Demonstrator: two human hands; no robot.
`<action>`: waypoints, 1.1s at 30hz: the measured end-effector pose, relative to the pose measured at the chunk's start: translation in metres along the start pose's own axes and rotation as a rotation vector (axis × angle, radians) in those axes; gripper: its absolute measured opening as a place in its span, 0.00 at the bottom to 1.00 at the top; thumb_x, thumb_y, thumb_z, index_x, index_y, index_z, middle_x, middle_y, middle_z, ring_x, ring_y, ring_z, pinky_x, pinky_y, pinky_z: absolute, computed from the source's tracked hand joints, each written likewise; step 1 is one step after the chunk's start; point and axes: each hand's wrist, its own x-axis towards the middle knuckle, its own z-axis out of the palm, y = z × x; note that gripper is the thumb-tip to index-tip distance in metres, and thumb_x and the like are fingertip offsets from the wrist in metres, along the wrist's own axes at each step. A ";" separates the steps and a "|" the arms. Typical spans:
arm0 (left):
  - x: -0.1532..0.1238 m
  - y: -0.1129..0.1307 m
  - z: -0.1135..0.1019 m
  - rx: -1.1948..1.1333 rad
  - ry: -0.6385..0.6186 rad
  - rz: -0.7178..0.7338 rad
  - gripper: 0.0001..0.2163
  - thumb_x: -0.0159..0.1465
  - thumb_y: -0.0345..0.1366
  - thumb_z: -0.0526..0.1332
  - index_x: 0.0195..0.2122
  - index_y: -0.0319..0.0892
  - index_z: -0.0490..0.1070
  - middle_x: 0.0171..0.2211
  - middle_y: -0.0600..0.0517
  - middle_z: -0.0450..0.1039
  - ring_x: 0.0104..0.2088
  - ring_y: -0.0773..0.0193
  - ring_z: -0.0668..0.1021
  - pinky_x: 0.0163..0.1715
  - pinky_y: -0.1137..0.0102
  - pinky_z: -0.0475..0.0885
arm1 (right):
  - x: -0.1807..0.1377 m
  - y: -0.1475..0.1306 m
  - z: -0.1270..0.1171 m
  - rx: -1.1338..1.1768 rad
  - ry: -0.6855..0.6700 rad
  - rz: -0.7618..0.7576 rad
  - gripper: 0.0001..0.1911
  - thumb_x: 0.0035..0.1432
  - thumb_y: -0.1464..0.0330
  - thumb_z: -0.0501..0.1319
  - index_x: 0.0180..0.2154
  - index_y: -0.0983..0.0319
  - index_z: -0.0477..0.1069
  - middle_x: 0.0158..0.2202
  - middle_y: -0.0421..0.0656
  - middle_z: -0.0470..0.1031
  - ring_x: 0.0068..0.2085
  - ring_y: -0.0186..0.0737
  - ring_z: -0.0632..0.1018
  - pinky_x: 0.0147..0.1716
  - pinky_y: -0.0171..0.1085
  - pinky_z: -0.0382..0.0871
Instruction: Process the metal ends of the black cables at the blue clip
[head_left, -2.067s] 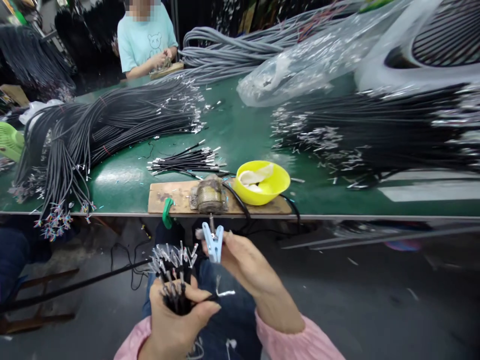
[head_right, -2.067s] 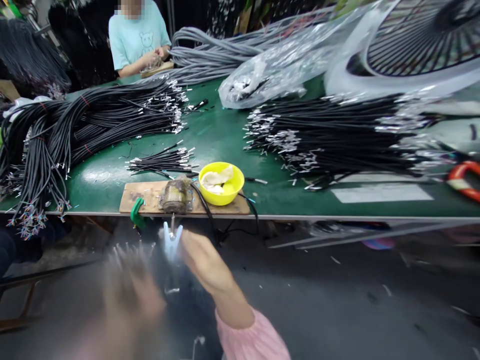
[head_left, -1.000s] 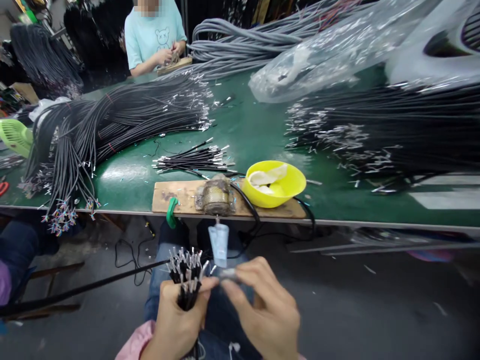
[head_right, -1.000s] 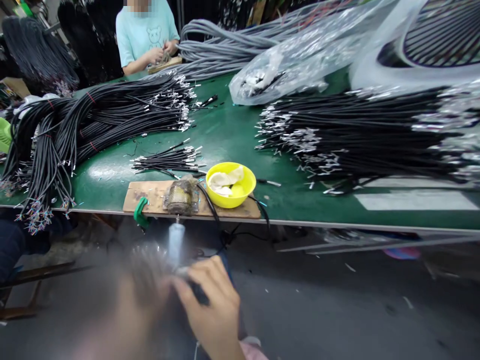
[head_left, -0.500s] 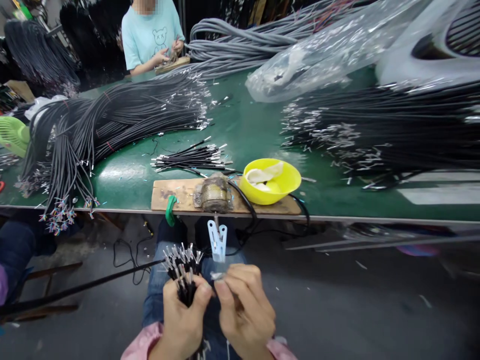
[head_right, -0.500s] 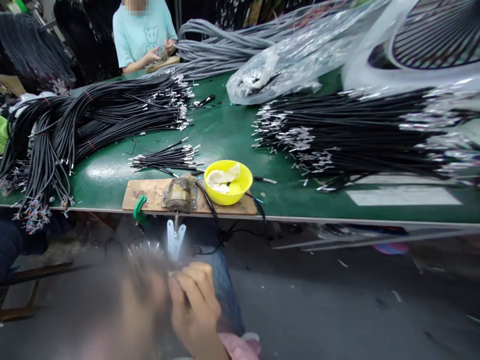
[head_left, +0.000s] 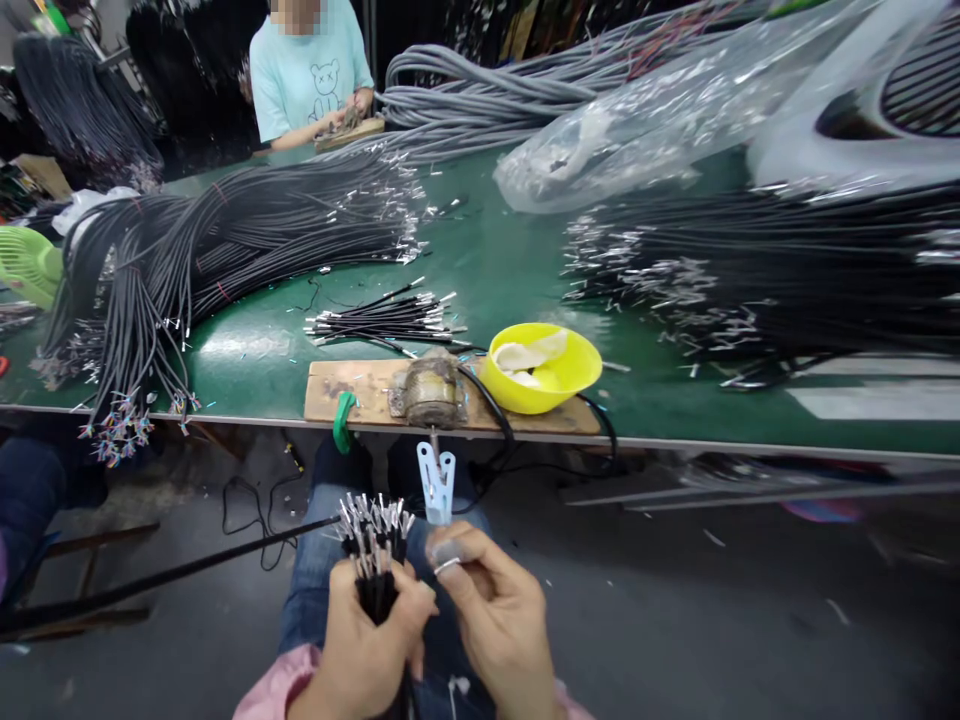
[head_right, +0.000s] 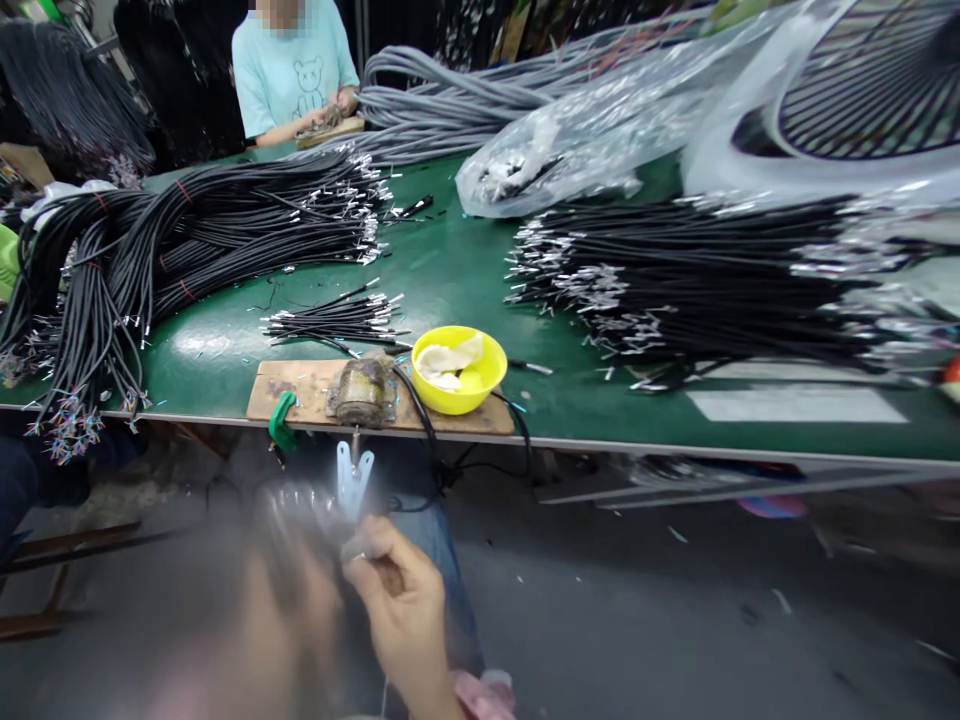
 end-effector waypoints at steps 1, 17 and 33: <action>-0.001 -0.002 0.001 -0.011 0.011 0.002 0.21 0.50 0.53 0.66 0.28 0.41 0.61 0.24 0.54 0.66 0.11 0.76 0.64 0.11 0.76 0.60 | -0.002 0.001 0.003 0.016 0.023 0.018 0.11 0.57 0.65 0.60 0.23 0.60 0.67 0.21 0.38 0.66 0.22 0.34 0.68 0.19 0.31 0.63; 0.004 0.013 -0.003 -0.053 0.106 -0.031 0.21 0.47 0.51 0.68 0.28 0.39 0.64 0.24 0.55 0.67 0.11 0.80 0.60 0.09 0.79 0.55 | 0.004 -0.004 -0.007 -0.065 -0.092 -0.031 0.05 0.54 0.68 0.63 0.26 0.59 0.73 0.24 0.41 0.71 0.26 0.38 0.71 0.25 0.34 0.65; 0.007 0.029 -0.008 0.148 0.214 0.270 0.08 0.42 0.29 0.72 0.20 0.43 0.73 0.22 0.49 0.77 0.28 0.53 0.79 0.35 0.60 0.76 | 0.057 0.008 0.007 0.716 -0.102 0.630 0.22 0.40 0.50 0.69 0.31 0.61 0.80 0.25 0.40 0.74 0.24 0.32 0.68 0.24 0.32 0.64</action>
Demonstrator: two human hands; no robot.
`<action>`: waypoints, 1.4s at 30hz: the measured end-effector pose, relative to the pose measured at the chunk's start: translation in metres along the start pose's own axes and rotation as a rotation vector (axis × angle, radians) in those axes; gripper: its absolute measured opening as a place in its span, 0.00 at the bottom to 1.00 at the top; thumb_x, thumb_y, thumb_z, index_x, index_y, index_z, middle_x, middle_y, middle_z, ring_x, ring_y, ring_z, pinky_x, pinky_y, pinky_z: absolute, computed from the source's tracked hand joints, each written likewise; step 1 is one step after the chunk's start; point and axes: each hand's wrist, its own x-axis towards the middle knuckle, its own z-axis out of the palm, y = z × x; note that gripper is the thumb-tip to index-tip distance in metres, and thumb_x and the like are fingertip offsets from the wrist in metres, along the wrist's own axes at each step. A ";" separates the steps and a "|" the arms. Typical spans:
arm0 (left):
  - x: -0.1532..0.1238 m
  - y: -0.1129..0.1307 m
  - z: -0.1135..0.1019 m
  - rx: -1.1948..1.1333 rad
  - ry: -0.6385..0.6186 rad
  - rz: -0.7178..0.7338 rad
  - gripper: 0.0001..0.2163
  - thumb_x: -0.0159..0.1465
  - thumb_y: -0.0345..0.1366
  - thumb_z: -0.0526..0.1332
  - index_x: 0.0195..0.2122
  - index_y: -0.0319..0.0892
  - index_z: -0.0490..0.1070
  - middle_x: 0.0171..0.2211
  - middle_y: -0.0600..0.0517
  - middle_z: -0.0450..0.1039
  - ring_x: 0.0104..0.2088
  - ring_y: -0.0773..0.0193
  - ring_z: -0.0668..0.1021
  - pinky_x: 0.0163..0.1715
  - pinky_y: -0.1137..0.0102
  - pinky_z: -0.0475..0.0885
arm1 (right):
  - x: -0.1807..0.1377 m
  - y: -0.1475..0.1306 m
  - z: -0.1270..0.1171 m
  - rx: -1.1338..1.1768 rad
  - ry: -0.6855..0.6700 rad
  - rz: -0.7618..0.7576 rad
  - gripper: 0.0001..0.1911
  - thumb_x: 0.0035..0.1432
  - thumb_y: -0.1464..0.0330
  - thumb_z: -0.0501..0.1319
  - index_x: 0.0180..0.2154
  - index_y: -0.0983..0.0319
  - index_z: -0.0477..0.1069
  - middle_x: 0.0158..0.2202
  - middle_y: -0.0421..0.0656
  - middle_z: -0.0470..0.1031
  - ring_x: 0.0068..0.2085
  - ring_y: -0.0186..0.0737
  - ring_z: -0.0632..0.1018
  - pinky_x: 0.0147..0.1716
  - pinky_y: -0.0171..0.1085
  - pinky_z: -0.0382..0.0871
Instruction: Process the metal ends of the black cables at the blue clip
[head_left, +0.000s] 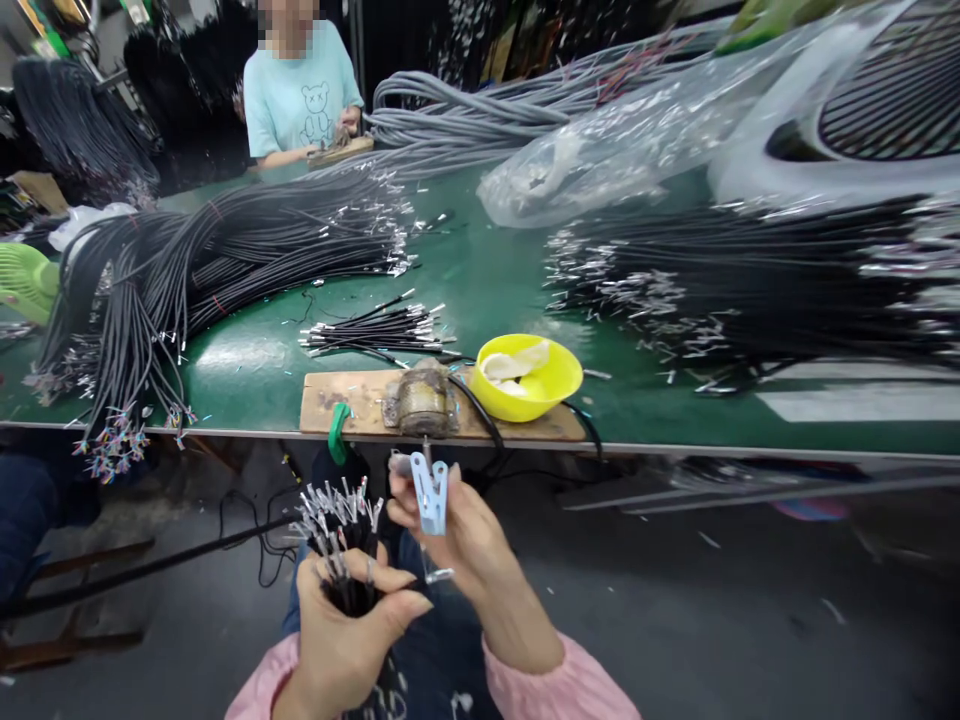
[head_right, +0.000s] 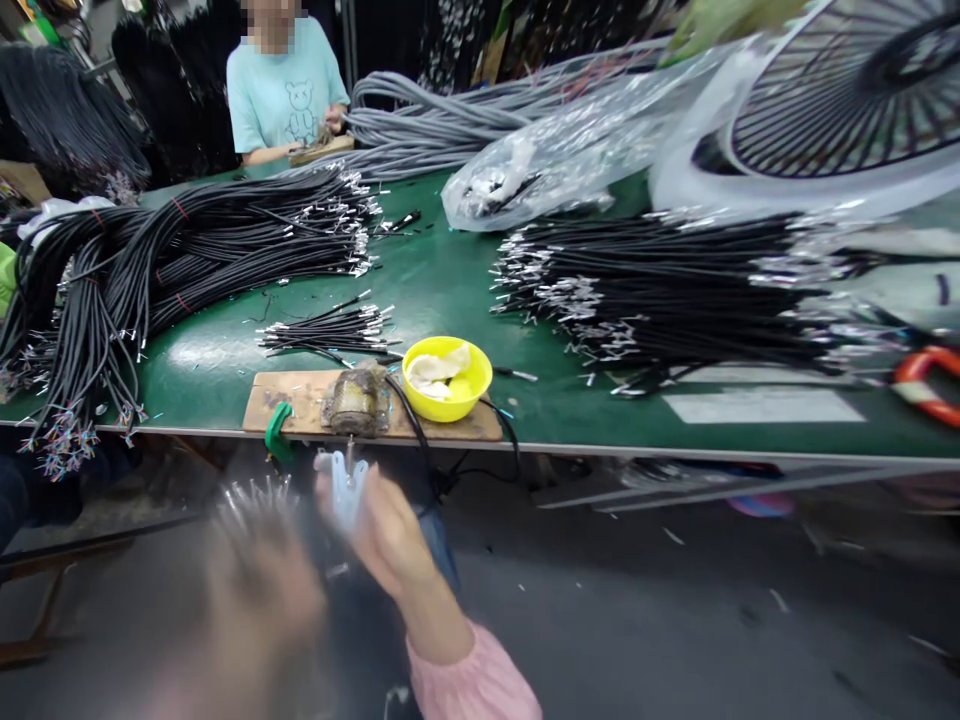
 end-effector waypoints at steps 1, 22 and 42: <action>0.002 0.000 0.001 0.012 0.002 0.024 0.08 0.43 0.29 0.72 0.19 0.43 0.73 0.21 0.50 0.77 0.27 0.54 0.79 0.34 0.61 0.76 | 0.002 0.001 0.003 0.039 -0.037 0.013 0.24 0.41 0.48 0.68 0.32 0.61 0.80 0.25 0.41 0.75 0.24 0.32 0.68 0.24 0.33 0.65; 0.018 0.011 0.016 -0.011 -0.083 0.056 0.07 0.48 0.33 0.69 0.18 0.38 0.74 0.19 0.51 0.74 0.24 0.62 0.75 0.29 0.68 0.72 | 0.000 0.010 0.004 -0.065 0.011 -0.083 0.24 0.46 0.46 0.63 0.27 0.61 0.76 0.20 0.40 0.71 0.21 0.35 0.70 0.21 0.35 0.66; 0.006 -0.002 -0.001 0.015 -0.174 -0.161 0.14 0.53 0.42 0.66 0.35 0.36 0.78 0.16 0.55 0.67 0.12 0.75 0.62 0.11 0.76 0.57 | -0.045 0.018 -0.014 -0.845 0.170 -0.537 0.10 0.51 0.65 0.64 0.22 0.61 0.71 0.21 0.39 0.68 0.24 0.36 0.69 0.23 0.33 0.63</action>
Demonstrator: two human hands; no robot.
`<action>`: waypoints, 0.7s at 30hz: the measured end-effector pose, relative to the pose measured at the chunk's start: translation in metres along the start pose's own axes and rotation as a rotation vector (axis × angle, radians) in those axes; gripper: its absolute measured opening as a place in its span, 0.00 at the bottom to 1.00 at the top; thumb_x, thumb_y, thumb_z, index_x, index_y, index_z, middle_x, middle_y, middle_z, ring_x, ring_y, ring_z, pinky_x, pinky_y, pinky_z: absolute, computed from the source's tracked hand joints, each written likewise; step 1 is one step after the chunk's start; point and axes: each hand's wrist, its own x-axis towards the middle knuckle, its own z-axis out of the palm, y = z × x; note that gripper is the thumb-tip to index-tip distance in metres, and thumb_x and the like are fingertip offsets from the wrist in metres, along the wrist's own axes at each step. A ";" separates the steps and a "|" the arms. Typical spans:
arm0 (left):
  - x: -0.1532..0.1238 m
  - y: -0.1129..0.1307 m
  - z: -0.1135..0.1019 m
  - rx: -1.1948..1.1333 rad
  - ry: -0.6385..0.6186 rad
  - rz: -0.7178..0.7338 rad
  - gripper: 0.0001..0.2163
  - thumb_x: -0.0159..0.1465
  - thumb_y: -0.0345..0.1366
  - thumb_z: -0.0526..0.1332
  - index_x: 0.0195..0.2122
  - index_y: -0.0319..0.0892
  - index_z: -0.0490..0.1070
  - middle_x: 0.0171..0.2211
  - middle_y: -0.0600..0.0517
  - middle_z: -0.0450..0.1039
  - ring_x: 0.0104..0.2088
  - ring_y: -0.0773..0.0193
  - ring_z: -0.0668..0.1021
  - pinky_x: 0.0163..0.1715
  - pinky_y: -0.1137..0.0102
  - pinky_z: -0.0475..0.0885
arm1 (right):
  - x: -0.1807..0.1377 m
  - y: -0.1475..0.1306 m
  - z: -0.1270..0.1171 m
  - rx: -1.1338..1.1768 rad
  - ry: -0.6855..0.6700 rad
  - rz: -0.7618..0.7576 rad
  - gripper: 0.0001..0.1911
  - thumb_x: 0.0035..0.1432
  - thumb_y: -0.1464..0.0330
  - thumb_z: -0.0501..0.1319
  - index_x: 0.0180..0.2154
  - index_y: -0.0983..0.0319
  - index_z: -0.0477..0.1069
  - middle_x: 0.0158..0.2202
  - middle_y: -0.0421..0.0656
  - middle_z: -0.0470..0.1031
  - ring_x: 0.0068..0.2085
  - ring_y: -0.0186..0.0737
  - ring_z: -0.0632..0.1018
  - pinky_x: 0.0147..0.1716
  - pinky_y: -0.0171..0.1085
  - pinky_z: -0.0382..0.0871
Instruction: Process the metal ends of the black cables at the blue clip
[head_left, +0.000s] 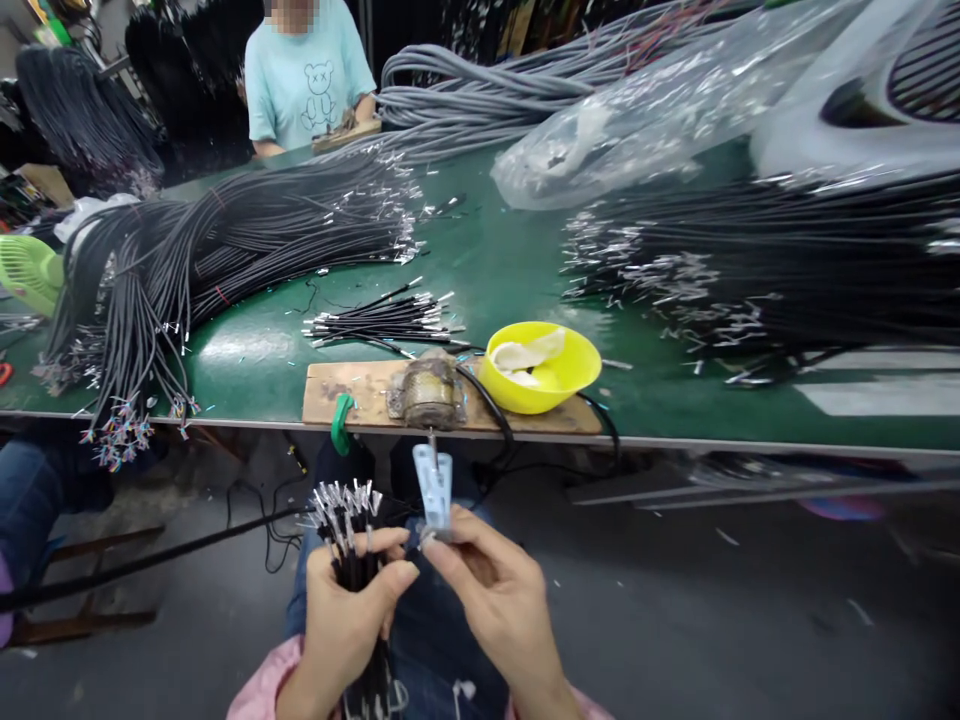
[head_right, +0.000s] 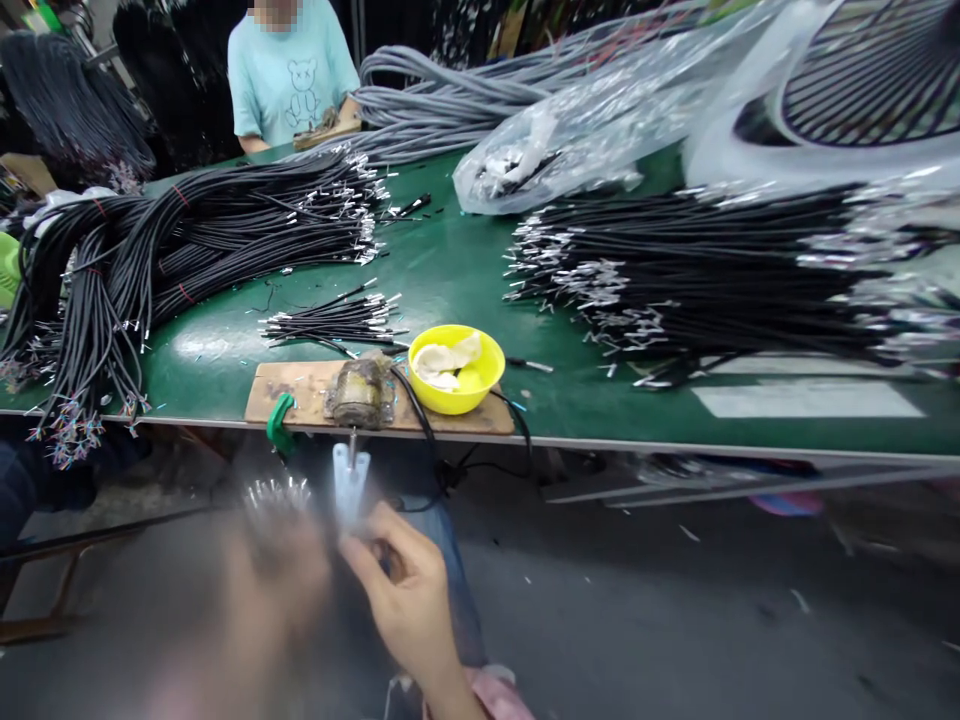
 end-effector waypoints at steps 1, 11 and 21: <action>0.000 0.002 0.001 0.022 0.012 0.017 0.11 0.54 0.39 0.66 0.34 0.36 0.79 0.18 0.53 0.69 0.14 0.73 0.64 0.13 0.76 0.61 | -0.001 0.000 0.001 -0.069 0.054 -0.049 0.09 0.52 0.67 0.64 0.22 0.61 0.70 0.20 0.38 0.65 0.23 0.34 0.67 0.22 0.33 0.61; -0.001 0.006 0.008 0.171 0.003 0.064 0.08 0.48 0.28 0.65 0.13 0.37 0.71 0.11 0.57 0.63 0.16 0.71 0.66 0.18 0.75 0.62 | 0.004 -0.020 0.003 -0.316 -0.091 -0.374 0.07 0.55 0.72 0.60 0.26 0.59 0.73 0.22 0.40 0.71 0.25 0.39 0.71 0.27 0.38 0.66; -0.001 -0.002 0.005 0.063 0.016 0.015 0.10 0.53 0.40 0.66 0.24 0.36 0.75 0.14 0.55 0.65 0.17 0.70 0.66 0.18 0.73 0.63 | -0.005 -0.001 0.012 0.018 0.064 -0.193 0.09 0.56 0.72 0.59 0.25 0.60 0.73 0.24 0.40 0.69 0.27 0.37 0.70 0.26 0.34 0.64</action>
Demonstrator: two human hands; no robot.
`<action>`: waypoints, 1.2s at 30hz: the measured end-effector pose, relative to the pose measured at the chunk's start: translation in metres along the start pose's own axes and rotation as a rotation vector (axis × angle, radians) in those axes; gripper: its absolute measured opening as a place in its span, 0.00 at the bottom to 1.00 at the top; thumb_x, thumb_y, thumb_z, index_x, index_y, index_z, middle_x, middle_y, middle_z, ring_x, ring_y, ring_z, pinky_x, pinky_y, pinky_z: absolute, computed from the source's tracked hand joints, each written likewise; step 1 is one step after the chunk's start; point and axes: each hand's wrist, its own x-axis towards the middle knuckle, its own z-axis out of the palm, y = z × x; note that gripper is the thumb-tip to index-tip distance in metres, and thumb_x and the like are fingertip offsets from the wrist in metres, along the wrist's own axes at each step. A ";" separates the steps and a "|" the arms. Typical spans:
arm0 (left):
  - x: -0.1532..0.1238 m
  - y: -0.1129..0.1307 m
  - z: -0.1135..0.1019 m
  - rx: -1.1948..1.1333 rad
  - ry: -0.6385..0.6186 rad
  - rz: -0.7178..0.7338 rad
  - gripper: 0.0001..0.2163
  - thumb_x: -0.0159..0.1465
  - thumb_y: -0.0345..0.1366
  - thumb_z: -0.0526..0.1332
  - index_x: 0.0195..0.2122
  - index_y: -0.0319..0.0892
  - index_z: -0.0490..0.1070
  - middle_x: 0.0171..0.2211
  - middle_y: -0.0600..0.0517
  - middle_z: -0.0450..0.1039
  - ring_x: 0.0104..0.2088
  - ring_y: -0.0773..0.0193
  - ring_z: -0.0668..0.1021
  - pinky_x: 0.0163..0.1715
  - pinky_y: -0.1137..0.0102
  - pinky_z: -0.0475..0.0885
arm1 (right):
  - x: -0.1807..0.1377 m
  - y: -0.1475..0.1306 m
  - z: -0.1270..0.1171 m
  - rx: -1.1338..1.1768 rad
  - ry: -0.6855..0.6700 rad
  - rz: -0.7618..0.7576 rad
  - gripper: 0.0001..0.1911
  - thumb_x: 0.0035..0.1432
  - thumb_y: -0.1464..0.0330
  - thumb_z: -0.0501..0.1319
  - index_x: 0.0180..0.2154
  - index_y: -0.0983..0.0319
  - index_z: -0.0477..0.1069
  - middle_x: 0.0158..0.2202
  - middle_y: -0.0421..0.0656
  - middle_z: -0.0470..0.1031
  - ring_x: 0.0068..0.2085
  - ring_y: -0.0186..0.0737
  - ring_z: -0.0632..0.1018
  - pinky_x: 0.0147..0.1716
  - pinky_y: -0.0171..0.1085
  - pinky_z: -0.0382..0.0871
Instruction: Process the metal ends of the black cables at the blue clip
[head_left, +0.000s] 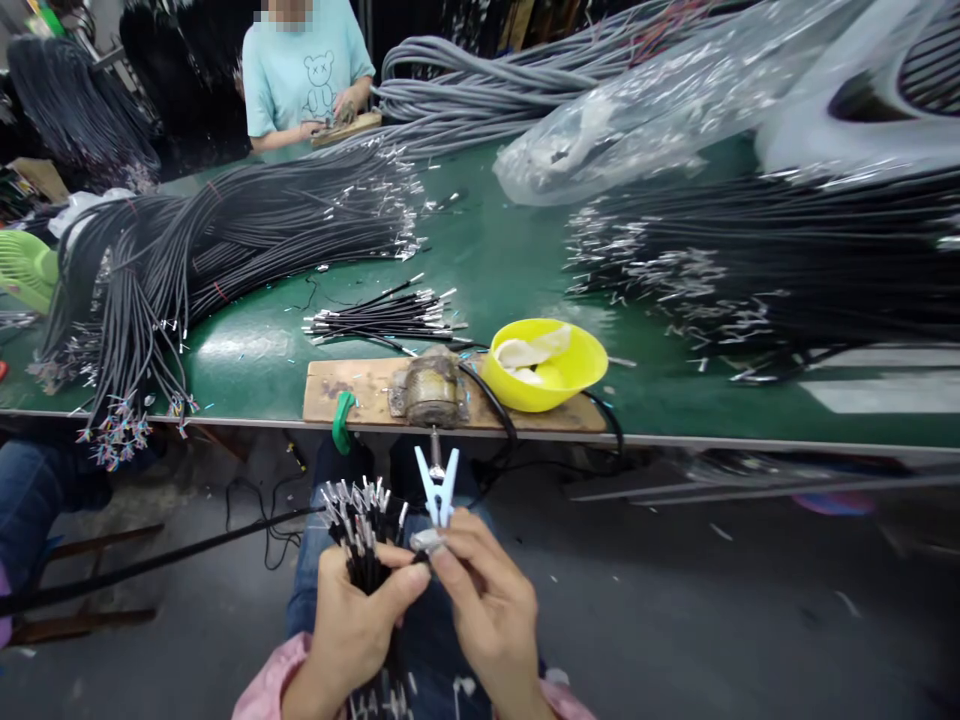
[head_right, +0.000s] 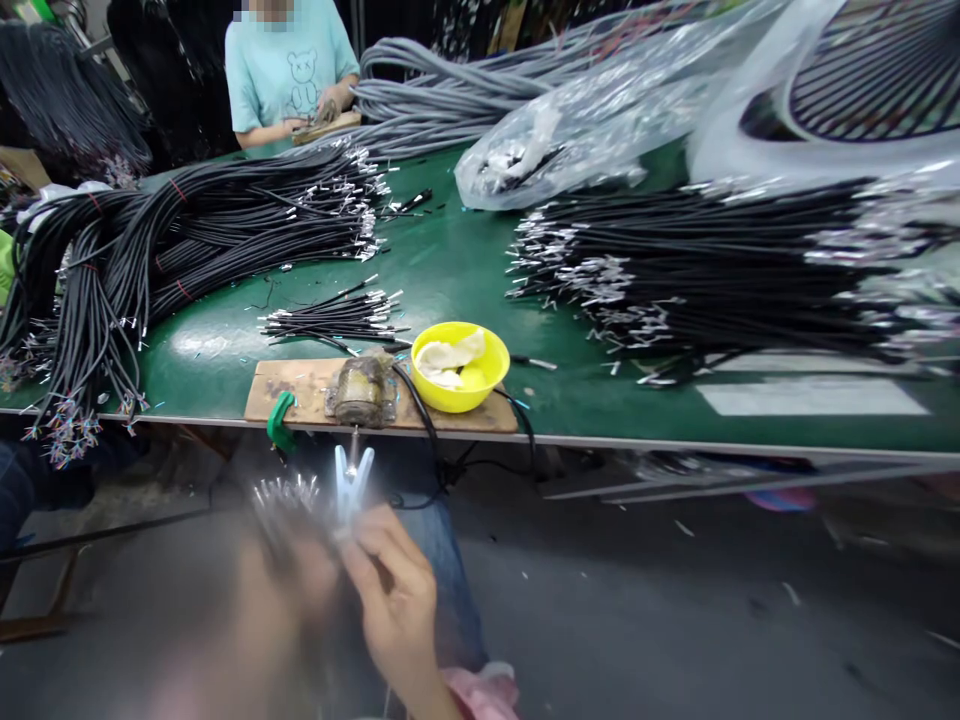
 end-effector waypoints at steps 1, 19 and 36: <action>0.000 -0.001 0.000 -0.015 -0.022 -0.013 0.12 0.53 0.42 0.66 0.24 0.36 0.75 0.12 0.56 0.61 0.15 0.71 0.63 0.16 0.74 0.60 | 0.000 0.003 0.000 0.096 -0.030 0.095 0.10 0.57 0.69 0.59 0.24 0.60 0.74 0.24 0.41 0.69 0.26 0.37 0.70 0.25 0.34 0.64; -0.004 -0.016 0.001 -0.006 0.087 0.029 0.09 0.49 0.40 0.69 0.22 0.40 0.74 0.24 0.50 0.73 0.27 0.62 0.74 0.34 0.68 0.71 | -0.001 0.002 -0.003 -0.114 0.021 -0.027 0.11 0.55 0.74 0.59 0.22 0.60 0.65 0.21 0.37 0.63 0.23 0.33 0.66 0.22 0.32 0.60; 0.005 -0.005 -0.003 -0.211 -0.003 0.026 0.07 0.44 0.38 0.73 0.19 0.43 0.79 0.21 0.51 0.76 0.26 0.62 0.76 0.34 0.67 0.73 | 0.022 -0.003 -0.017 0.442 -0.392 0.767 0.20 0.39 0.54 0.71 0.20 0.64 0.72 0.17 0.37 0.64 0.19 0.30 0.63 0.19 0.31 0.57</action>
